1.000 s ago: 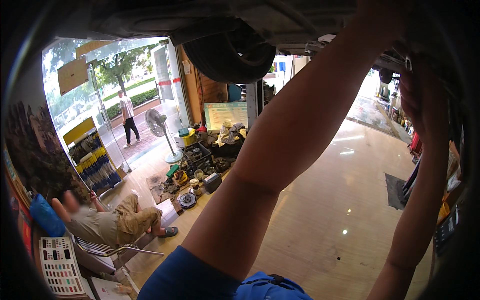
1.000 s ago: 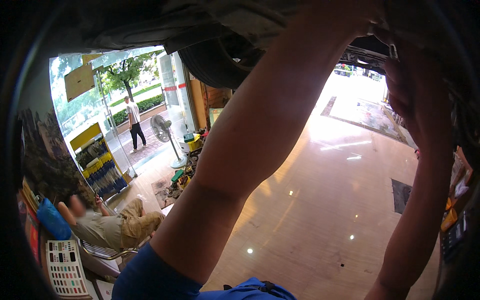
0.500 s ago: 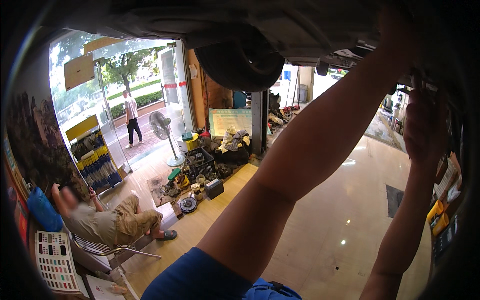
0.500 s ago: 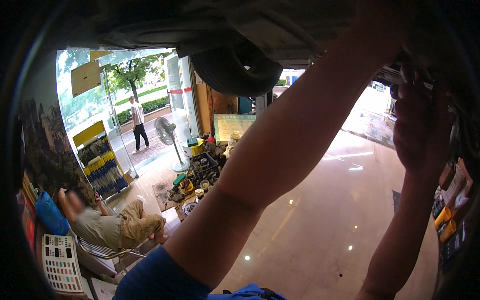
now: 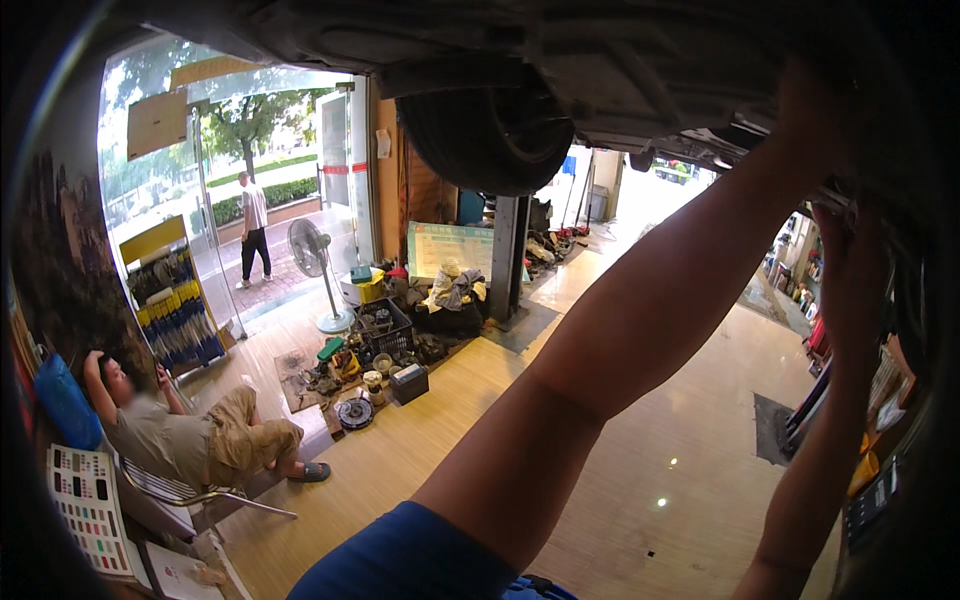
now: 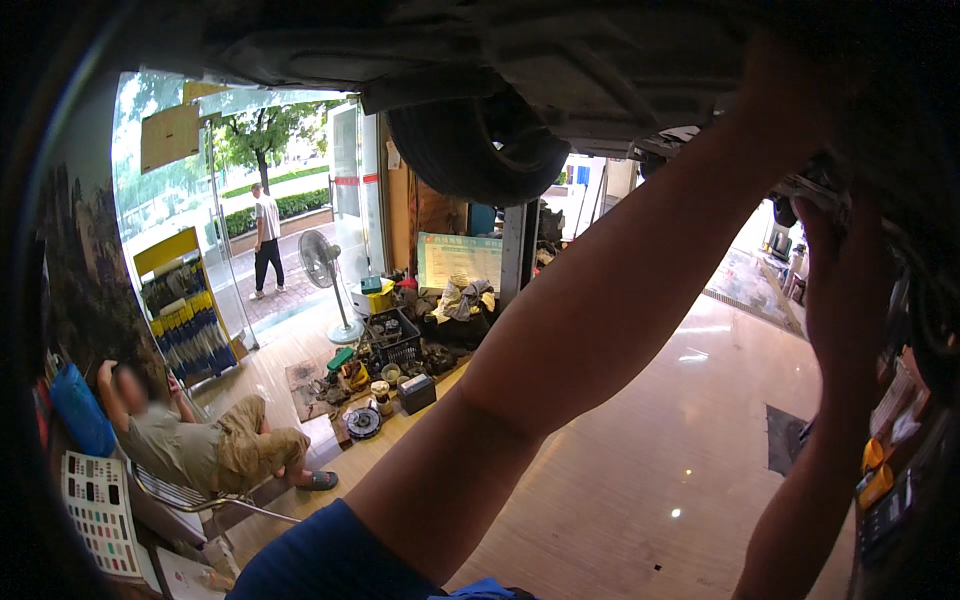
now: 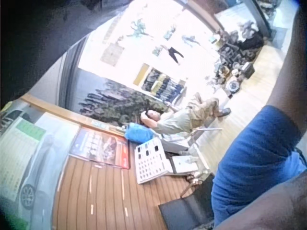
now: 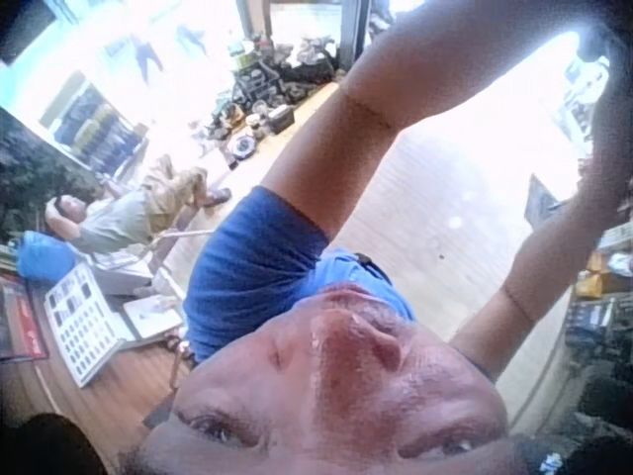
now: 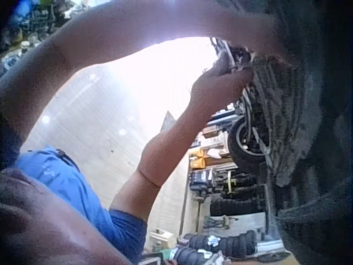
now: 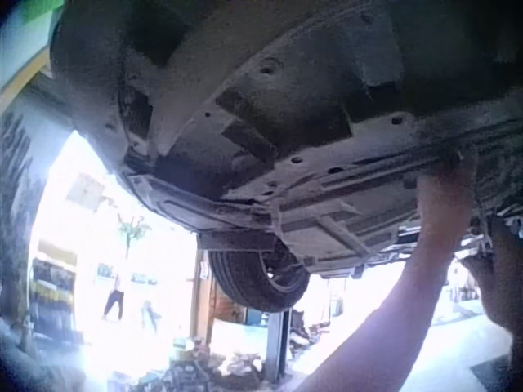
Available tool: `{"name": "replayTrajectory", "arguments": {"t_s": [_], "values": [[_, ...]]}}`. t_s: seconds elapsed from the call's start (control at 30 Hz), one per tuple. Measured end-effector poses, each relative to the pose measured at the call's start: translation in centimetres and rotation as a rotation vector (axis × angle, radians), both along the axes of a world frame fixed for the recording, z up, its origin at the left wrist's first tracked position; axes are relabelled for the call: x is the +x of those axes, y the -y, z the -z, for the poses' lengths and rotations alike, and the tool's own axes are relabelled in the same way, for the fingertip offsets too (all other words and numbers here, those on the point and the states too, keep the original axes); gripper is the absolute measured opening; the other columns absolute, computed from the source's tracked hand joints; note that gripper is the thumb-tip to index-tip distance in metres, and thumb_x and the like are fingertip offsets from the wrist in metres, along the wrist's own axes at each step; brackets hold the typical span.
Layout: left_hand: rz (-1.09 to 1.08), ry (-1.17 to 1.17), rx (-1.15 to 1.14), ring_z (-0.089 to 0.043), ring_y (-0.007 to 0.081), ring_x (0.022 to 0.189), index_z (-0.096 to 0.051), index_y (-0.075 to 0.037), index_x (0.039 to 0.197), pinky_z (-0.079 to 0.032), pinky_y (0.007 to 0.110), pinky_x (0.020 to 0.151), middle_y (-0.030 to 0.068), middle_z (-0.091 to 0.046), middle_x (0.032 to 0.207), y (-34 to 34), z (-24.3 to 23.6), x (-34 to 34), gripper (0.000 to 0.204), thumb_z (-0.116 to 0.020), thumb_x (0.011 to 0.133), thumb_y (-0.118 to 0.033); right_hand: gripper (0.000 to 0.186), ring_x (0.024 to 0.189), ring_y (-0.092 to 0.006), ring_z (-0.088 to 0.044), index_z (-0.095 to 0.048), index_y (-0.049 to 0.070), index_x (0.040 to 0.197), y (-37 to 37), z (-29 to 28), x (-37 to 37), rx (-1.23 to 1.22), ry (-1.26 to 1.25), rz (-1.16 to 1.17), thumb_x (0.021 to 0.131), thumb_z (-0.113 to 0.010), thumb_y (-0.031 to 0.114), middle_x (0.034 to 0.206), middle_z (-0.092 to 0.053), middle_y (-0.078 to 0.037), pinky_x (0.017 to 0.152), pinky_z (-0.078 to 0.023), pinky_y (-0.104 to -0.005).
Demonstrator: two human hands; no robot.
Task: The person works under a raised vehicle in a garage, using a wrench to tighten bolts on the undercarriage. The person repeatedly reaches up, applies the wrench to fasteners, and adjusts their position to access different areas of the vehicle's underside.
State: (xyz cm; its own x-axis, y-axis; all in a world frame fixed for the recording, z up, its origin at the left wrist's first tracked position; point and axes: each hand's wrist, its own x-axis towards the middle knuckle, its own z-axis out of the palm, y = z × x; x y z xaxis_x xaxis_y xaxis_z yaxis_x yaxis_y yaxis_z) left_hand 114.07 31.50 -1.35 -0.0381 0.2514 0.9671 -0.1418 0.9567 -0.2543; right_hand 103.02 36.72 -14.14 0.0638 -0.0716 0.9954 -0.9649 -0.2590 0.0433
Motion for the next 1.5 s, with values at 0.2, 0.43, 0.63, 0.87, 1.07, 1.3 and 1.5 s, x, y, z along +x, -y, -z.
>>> {"name": "replayTrajectory", "arguments": {"t_s": [0.2,0.43,0.63,0.87,1.07,1.3,1.5], "values": [[-0.153,-0.013,-0.061,-0.054,0.0442,0.111,-0.061,0.001,0.113,-0.043,0.046,0.090,0.0285,-0.060,0.117,1.4,-1.5,-1.6,0.037,-0.054,0.093,-0.029,0.041,0.105,-0.0262,-0.063,-0.055,0.009,0.130,-2.6,-0.2,-1.1,0.180,-0.111,0.047,0.101,-0.049,0.036,0.123,-0.062,-0.014,0.090,-0.050,-0.0377],[-0.294,-0.011,-0.107,-0.054,0.0436,0.112,-0.061,0.001,0.113,-0.043,0.044,0.092,0.0283,-0.060,0.118,2.7,-1.6,-3.2,0.034,-0.054,0.094,-0.025,0.043,0.058,-0.0100,-0.051,-0.051,0.005,0.130,-1.7,-0.4,-2.3,0.599,0.191,-0.944,0.101,-0.048,0.036,0.090,-0.058,-0.005,0.047,-0.043,-0.0254],[0.157,0.089,0.040,-0.054,0.0388,0.117,-0.057,0.003,0.120,-0.038,0.039,0.100,0.0260,-0.060,0.122,0.4,-0.8,-2.5,0.036,-0.054,0.095,-0.022,0.057,0.050,-0.0079,-0.037,-0.029,-0.001,0.142,0.7,1.5,-1.0,0.919,0.195,-2.456,0.103,-0.038,0.041,0.081,-0.043,-0.003,0.033,-0.030,-0.0202],[0.284,0.029,-0.017,-0.055,0.0372,0.114,-0.054,0.006,0.124,-0.038,0.038,0.100,0.0231,-0.061,0.120,1.4,-0.7,-1.4,0.038,-0.053,0.096,-0.021,0.046,0.059,-0.0083,-0.040,-0.046,-0.001,0.128,-0.3,1.4,3.1,0.700,0.418,-2.694,0.100,-0.050,0.035,0.088,-0.048,-0.003,0.050,-0.038,-0.0189],[-0.549,0.153,-0.188,-0.063,0.0436,0.085,-0.060,0.006,0.112,-0.049,0.047,0.079,0.0212,-0.068,0.090,0.6,-0.7,0.1,0.030,-0.055,0.093,-0.017,0.035,0.079,-0.0168,-0.063,-0.054,0.003,0.122,0.2,0.3,3.2,0.143,0.402,-0.645,0.099,-0.052,0.030,0.103,-0.064,-0.012,0.064,-0.051,-0.0269],[-0.088,-0.215,-0.205,-0.061,0.0458,0.074,-0.064,0.002,0.076,-0.050,0.051,0.066,0.0251,-0.063,0.074,-3.2,1.5,0.2,0.028,-0.058,0.087,-0.023,0.045,0.088,-0.0258,-0.069,-0.041,0.014,0.141,-1.9,0.6,0.4,0.197,0.044,-0.131,0.100,-0.048,0.032,0.119,-0.063,-0.015,0.076,-0.056,-0.0306],[-0.027,-0.099,0.036,-0.061,0.0480,0.083,-0.064,0.003,0.078,-0.050,0.053,0.073,0.0282,-0.063,0.077,-3.1,1.9,0.0,0.035,-0.063,0.085,-0.031,0.037,0.068,-0.0197,-0.065,-0.056,0.015,0.132,-4.7,-0.1,0.6,0.219,-0.018,0.053,0.099,-0.053,0.031,0.094,-0.069,-0.011,0.069,-0.049,-0.0309]]}}
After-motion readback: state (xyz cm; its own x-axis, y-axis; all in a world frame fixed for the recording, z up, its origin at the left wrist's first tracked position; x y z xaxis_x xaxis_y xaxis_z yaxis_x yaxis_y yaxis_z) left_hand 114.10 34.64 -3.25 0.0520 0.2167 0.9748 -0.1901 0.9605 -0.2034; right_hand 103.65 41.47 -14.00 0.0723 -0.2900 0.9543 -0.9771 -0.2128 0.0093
